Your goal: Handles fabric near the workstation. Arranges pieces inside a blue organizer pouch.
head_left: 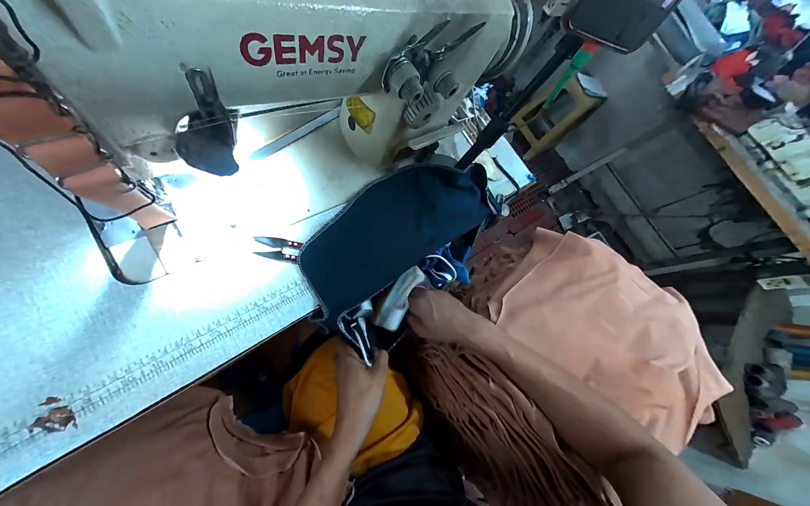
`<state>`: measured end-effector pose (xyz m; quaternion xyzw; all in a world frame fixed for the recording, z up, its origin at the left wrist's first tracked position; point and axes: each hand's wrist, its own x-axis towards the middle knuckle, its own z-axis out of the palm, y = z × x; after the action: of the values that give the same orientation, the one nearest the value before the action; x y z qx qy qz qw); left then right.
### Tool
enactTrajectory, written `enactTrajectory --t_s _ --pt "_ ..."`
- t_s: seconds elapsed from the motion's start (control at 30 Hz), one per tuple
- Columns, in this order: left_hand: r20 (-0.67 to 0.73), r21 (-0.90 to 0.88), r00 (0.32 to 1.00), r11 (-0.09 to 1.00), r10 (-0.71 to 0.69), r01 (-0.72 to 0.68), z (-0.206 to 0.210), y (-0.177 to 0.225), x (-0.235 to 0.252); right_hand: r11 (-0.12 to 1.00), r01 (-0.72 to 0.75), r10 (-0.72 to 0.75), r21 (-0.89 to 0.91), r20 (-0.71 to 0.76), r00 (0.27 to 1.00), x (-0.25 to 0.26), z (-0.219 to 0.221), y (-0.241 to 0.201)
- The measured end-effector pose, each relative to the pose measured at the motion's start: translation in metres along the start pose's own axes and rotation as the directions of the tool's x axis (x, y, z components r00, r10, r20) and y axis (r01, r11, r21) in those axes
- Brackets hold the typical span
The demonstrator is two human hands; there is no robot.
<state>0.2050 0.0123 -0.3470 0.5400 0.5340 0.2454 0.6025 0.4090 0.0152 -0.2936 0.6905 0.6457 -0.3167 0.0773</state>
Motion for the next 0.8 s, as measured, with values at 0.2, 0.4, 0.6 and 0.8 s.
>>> enactTrajectory --t_s 0.2,0.4,0.6,0.8 --pt "0.009 0.089 1.0 0.996 -0.005 0.004 -0.008 0.004 -0.002 0.934 0.12 0.02 0.335 -0.384 0.923 0.027 -0.007 -0.002" --pt "0.017 0.09 1.0 0.996 -0.019 0.017 -0.008 0.004 -0.005 0.898 0.059 0.17 0.436 -0.468 0.867 0.036 0.001 -0.014" --pt "0.022 0.036 1.0 0.999 0.001 -0.002 -0.007 0.001 -0.008 0.913 0.073 0.158 0.401 -0.511 0.845 0.039 0.002 -0.007" --pt "0.039 -0.006 0.999 0.999 -0.037 0.037 -0.008 0.0 -0.002 0.996 -0.074 0.064 -0.057 -0.164 0.984 0.028 -0.012 0.0"
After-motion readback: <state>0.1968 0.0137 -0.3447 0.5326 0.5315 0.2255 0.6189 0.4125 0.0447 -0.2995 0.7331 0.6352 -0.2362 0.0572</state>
